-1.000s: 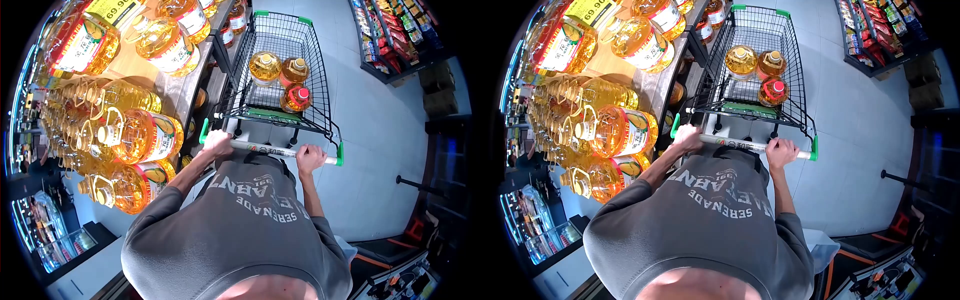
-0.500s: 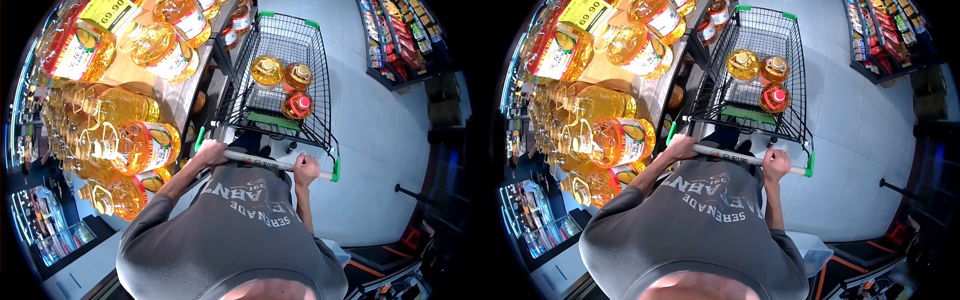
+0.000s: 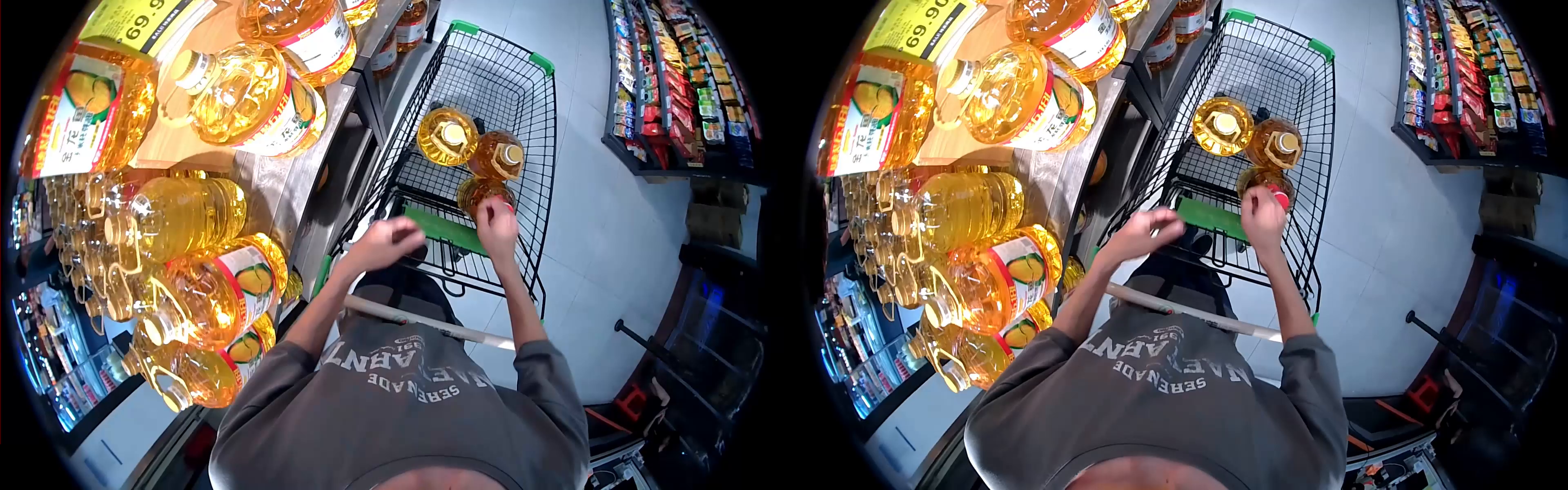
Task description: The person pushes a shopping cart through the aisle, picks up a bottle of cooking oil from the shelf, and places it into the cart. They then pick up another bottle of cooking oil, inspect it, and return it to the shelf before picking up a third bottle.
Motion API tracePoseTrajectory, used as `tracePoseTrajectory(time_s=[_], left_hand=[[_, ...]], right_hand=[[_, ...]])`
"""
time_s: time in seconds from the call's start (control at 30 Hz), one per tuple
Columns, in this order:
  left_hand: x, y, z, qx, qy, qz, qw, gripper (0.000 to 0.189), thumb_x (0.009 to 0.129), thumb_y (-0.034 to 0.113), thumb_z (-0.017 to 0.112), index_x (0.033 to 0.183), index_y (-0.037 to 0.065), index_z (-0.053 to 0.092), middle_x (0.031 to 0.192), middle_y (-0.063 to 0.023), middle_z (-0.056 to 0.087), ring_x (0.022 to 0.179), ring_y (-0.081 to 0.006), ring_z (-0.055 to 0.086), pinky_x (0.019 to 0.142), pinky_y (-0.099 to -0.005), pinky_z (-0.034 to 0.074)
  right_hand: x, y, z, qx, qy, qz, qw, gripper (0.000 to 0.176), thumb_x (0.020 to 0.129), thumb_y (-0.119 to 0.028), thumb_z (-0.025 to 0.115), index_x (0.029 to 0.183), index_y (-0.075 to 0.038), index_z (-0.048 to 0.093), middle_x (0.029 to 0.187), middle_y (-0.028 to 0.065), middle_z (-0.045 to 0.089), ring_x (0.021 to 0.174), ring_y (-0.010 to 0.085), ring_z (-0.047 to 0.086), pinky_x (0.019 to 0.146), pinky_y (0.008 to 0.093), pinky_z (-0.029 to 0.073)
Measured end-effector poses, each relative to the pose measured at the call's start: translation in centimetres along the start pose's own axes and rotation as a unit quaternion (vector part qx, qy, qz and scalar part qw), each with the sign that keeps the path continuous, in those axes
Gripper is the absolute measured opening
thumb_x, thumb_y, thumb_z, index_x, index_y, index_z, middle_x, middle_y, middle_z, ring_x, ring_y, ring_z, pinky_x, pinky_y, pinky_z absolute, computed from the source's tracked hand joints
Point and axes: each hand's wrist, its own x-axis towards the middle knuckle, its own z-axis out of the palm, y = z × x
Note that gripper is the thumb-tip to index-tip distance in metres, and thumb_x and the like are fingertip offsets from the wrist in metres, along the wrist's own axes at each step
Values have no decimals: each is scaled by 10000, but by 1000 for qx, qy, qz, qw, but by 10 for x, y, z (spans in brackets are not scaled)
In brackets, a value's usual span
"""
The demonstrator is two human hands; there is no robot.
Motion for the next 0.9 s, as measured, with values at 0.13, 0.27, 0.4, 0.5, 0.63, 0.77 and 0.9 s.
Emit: tracePoseTrajectory(time_s=[0.13,0.27,0.4,0.5,0.63,0.77,0.9], left_hand=[[115,-42,-7,-379,162,-90,907,389,995,312,501,1211,-11,530,1181,-158,610,1097,-249,594,968,-384,465],[218,-116,-14,-470,205,-213,832,613,954,444,507,1313,-41,393,1309,-216,469,1212,-302,474,1030,-437,398],[278,-169,-15,-500,193,-220,815,586,969,455,433,1330,-7,419,1321,-177,492,1226,-304,479,1039,-442,393],[308,-193,-12,-532,206,-205,795,564,960,500,394,1302,59,481,1281,-141,530,1199,-283,501,1016,-448,410],[337,-221,-1,-599,237,-186,742,564,943,539,379,1294,118,511,1270,-116,541,1195,-267,499,1000,-457,418],[357,-248,7,-623,244,-156,727,575,945,542,359,1305,118,505,1287,-118,532,1211,-273,489,1009,-460,412],[370,-261,8,-639,244,-133,717,586,947,545,339,1317,119,498,1305,-120,524,1226,-278,479,1018,-463,406]], right_hand=[[78,12,68,-98,25,-115,988,192,812,-134,617,961,-19,579,883,153,610,861,338,598,773,429,479],[126,22,121,-122,23,-159,980,195,789,-144,614,909,9,595,892,196,623,865,370,606,785,436,494],[140,25,139,-126,-125,-29,984,229,842,-217,601,829,11,614,850,215,645,808,365,638,705,454,516],[140,34,145,-105,-128,-33,986,290,886,-275,572,821,5,606,746,227,631,721,404,634,655,483,503],[137,39,142,-97,-186,31,977,313,883,-287,576,773,5,600,644,229,614,625,407,628,601,502,493],[146,31,140,-101,-202,62,972,354,859,-323,596,734,9,607,626,235,606,620,416,623,607,503,494],[164,22,132,-90,-234,129,960,389,858,-343,592,724,19,641,623,241,604,634,423,623,633,499,498]])
